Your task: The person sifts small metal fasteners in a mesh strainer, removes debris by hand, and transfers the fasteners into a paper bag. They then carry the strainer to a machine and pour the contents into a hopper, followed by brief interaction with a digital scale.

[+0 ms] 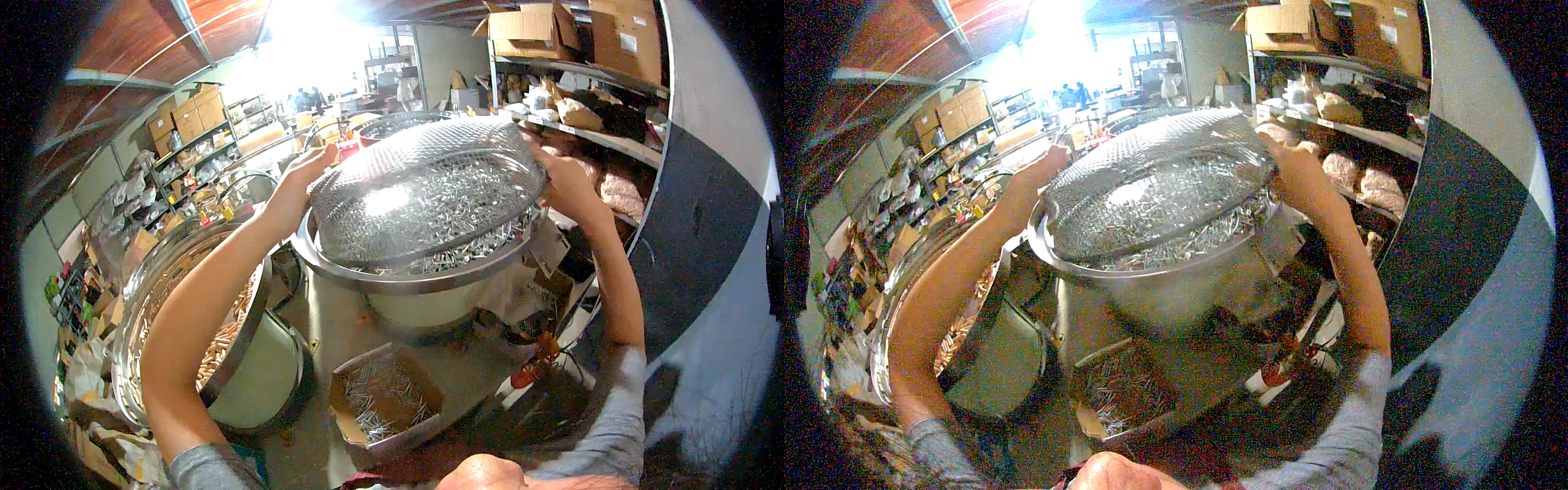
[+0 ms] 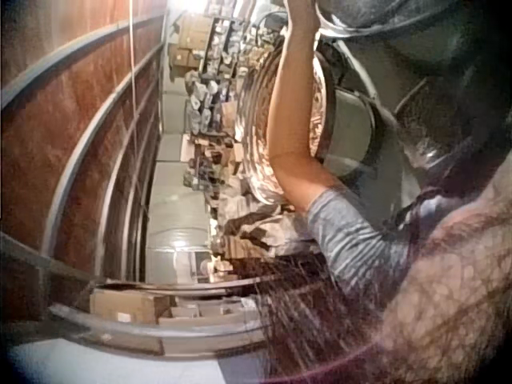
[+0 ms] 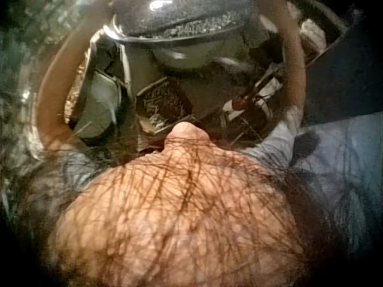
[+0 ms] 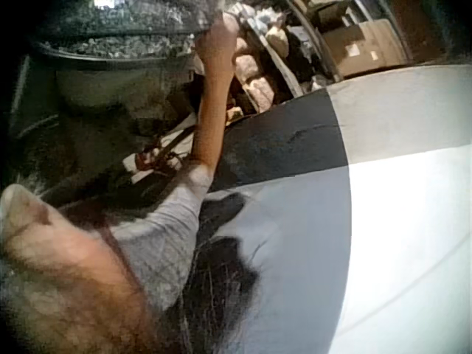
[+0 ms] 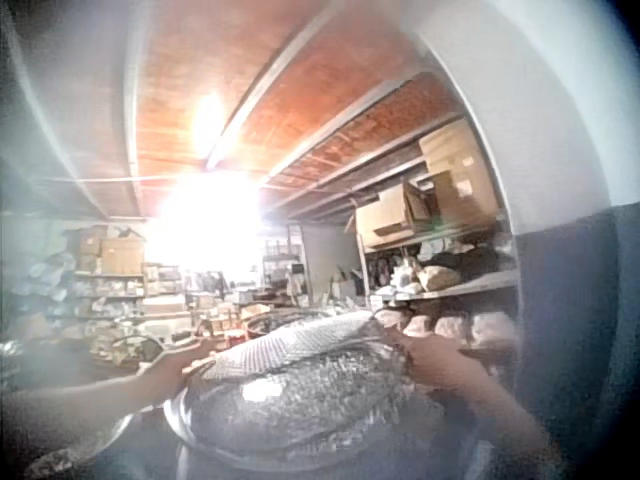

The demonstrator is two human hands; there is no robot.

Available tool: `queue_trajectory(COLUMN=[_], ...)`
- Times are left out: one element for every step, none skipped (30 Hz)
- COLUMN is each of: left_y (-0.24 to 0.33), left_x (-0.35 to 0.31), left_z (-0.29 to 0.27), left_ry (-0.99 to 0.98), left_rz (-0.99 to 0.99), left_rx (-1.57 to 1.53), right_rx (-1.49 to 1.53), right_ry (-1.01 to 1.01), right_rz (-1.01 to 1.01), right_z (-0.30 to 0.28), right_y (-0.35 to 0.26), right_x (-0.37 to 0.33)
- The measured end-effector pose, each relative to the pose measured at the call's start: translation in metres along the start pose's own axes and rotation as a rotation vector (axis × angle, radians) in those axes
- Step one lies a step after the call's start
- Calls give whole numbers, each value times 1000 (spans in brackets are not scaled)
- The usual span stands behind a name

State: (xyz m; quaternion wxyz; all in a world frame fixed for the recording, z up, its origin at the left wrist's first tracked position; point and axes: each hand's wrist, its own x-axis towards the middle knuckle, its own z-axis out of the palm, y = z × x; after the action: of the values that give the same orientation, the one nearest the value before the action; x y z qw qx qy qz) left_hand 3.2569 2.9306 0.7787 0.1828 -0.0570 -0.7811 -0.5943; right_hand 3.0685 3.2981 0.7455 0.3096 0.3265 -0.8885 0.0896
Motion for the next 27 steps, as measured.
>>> queue_trajectory(left_y=[3, 3, 3, 2, 1, 12, 23, 25, 24, 27, 31, 36, 21, 16, 11, 5, -1, -7, -16, -24, -29, -33, -23, -14, -5, 8, 46], left_x=[1, 1, -1, -4, -5, -16, -27, -32, -33, -33, -32, -35, -23, -16, -4, 5, 10, 16, 26, 30, 30, 29, 29, 29, 29, 28, 13], left_z=[-7, -7, -9, -11, 0, 6, 13, 16, 12, 12, 14, 10, -5, -27, -48, -63, -71, -76, -78, -78, -77, -78, -71, -68, -68, -65, -54], left_ry=[-92, -36, 27, 90, 55, 29, 2, -20, 76, 150, 215, 294, 439, 407, 374, 340, 351, 359, 365, 336, 304, 271, 213, 294, 375, 458, 457], left_rz=[-7, 66, 132, 197, 249, 309, 368, 426, 669, 528, 376, 214, 157, 128, 110, 84, 86, 95, 13, 82, 140, 197, 223, 292, 362, 437, 271], left_rx=[55, 234, 421, 612, 651, 743, 833, 920, 1109, 1142, 1170, 1212, 1258, 1236, 1189, 1151, 1206, 1252, 1380, 1328, 1281, 1237, 1319, 1285, 1250, 1208, 1096], right_rx=[-135, -363, -283, -193, -155, -86, -17, -155, -93, -38, -16, 24, 2, 23, 19, 28, 120, 113, 147, 180, 173, 168, 145, 216, 289, 322, 374], right_ry=[105, 185, 397, 610, 534, 476, 418, 300, 371, 441, 486, 540, 469, 507, 541, 571, 517, 491, 505, 519, 483, 446, 415, 487, 560, 624, 685], right_rz=[-16, 26, -113, -251, -232, -214, -195, -84, -116, -147, -138, -138, -71, -92, -114, -135, -128, -81, -95, -107, -64, -22, 30, 9, -13, -36, -63], right_z=[-7, -11, -6, 2, 2, 4, 4, -11, -13, -17, -18, -24, -30, -25, -20, -14, -11, -12, -10, -11, -11, -14, -19, -16, -7, -11, -13], right_y=[-21, -25, -25, -24, -9, 0, 7, 4, 8, 15, 19, 5, -6, -10, -3, 2, -1, -3, 1, 4, -3, -10, -11, -5, 4, 5, -1], right_x=[-4, 1, 9, 19, 25, 35, 43, 51, 64, 77, 86, 93, 91, 93, 95, 98, 92, 85, 80, 75, 69, 61, 56, 56, 56, 56, 56])
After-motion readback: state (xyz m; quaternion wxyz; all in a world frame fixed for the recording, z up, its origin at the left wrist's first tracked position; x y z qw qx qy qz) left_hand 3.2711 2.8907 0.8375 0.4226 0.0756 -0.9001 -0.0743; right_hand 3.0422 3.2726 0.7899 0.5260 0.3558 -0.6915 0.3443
